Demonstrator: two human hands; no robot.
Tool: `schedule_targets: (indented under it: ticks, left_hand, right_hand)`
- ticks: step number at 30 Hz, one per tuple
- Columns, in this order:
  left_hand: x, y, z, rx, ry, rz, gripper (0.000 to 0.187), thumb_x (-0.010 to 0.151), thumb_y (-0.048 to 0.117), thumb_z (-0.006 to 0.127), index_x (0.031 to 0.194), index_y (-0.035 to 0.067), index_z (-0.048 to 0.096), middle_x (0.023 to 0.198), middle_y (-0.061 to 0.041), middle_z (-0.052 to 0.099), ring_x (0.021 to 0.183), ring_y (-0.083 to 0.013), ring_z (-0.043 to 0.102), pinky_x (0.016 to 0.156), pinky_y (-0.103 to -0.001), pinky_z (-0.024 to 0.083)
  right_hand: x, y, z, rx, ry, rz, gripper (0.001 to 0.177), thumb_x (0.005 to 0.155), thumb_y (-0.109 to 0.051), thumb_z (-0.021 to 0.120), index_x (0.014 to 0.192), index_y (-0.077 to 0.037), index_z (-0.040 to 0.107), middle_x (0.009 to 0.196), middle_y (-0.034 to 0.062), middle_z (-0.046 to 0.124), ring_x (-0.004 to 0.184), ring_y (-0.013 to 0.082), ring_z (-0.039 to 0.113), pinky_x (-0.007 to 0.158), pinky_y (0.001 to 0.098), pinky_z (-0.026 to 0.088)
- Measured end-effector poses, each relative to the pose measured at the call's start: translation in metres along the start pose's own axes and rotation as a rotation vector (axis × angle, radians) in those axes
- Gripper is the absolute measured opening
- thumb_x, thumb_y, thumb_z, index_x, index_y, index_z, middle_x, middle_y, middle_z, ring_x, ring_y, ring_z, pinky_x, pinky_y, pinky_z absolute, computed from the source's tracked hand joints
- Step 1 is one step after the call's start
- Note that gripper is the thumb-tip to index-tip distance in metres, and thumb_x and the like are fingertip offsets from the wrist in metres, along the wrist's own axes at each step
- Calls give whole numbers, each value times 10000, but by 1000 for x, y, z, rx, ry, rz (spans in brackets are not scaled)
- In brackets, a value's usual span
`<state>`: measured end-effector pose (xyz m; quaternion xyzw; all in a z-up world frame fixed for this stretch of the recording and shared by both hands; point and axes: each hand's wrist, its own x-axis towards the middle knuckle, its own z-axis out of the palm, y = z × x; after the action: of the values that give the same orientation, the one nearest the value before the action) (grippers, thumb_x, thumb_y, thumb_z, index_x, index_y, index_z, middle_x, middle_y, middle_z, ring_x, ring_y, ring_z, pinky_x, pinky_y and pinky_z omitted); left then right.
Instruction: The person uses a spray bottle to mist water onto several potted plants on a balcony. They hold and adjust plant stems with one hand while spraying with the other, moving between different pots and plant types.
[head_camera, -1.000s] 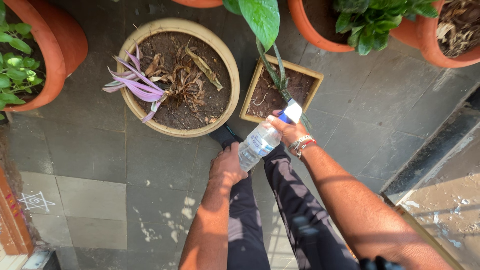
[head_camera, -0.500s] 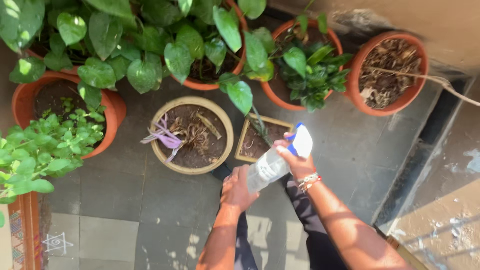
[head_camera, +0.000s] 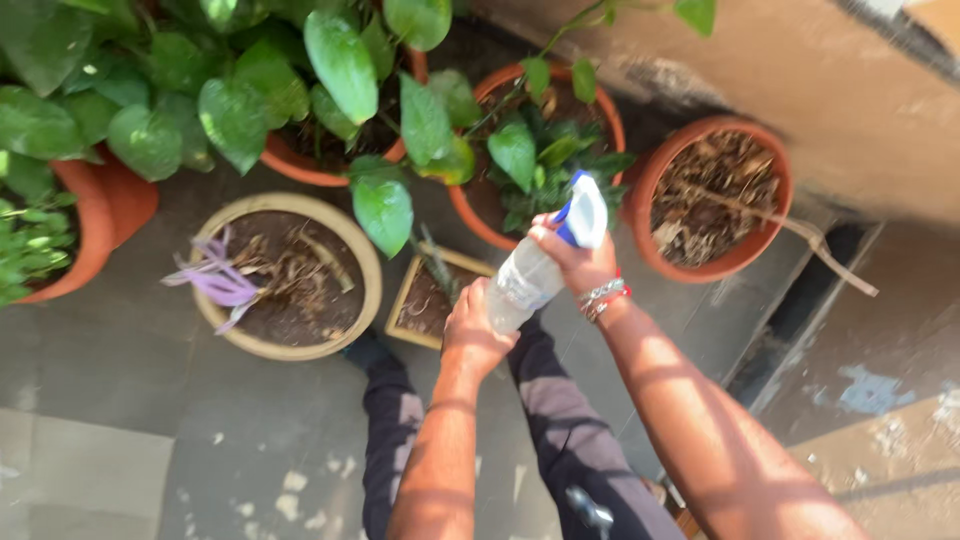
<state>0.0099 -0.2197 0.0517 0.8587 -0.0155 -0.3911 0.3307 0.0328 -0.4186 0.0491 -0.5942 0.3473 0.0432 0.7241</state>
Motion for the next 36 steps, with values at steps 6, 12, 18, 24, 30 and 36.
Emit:
schedule_targets:
  ticks: [6, 12, 18, 24, 30, 36]
  left_hand:
    - [0, 12, 21, -18, -27, -63, 1022, 592, 188, 959, 1432, 98, 384, 1343, -158, 564, 1275, -375, 536, 1062, -464, 446]
    - [7, 21, 15, 7, -58, -97, 1010, 584, 189, 960, 1426, 122, 407, 1362, -133, 571, 1300, -358, 527, 1077, -459, 440]
    - [15, 17, 6, 80, -122, -105, 1019, 605, 184, 952, 1447, 117, 382, 1422, -116, 529, 1351, -329, 485, 1108, -438, 417]
    - [12, 13, -4, 135, -162, -117, 1010, 648, 216, 936, 1476, 128, 364, 1468, -90, 494, 1386, -300, 456, 1133, -411, 397]
    - [14, 8, -7, 145, -177, -131, 1036, 651, 230, 937, 1495, 131, 342, 1511, -64, 456, 1417, -263, 422, 1166, -383, 360]
    - [13, 5, -7, 148, -212, -168, 1025, 668, 223, 926, 1508, 158, 343, 1518, -38, 455, 1422, -248, 422, 1172, -373, 359]
  right_hand:
    - [11, -11, -23, -204, -62, 71, 456, 818, -138, 833, 1178, -27, 577, 1171, 83, 727, 1063, 161, 703, 924, 341, 580]
    - [14, -14, -24, -127, -25, 117, 524, 798, -146, 836, 1219, -20, 550, 1155, 93, 721, 1043, 162, 695, 920, 346, 573]
    - [10, -9, -23, -216, 62, 149, 436, 819, -155, 857, 1138, 13, 612, 1094, 126, 743, 1004, 187, 718, 913, 362, 586]
    - [5, -10, -16, -105, 54, 156, 489, 768, -152, 839, 1184, -80, 593, 1116, 59, 732, 1005, 160, 698, 902, 352, 579]
    - [0, -10, -11, -146, 46, 217, 424, 847, -152, 866, 1177, 49, 689, 1112, 136, 741, 1009, 217, 710, 925, 383, 579]
    - [0, -3, -10, -44, 67, 195, 501, 785, -141, 867, 1193, -5, 609, 1126, 98, 737, 1036, 189, 716, 941, 370, 588]
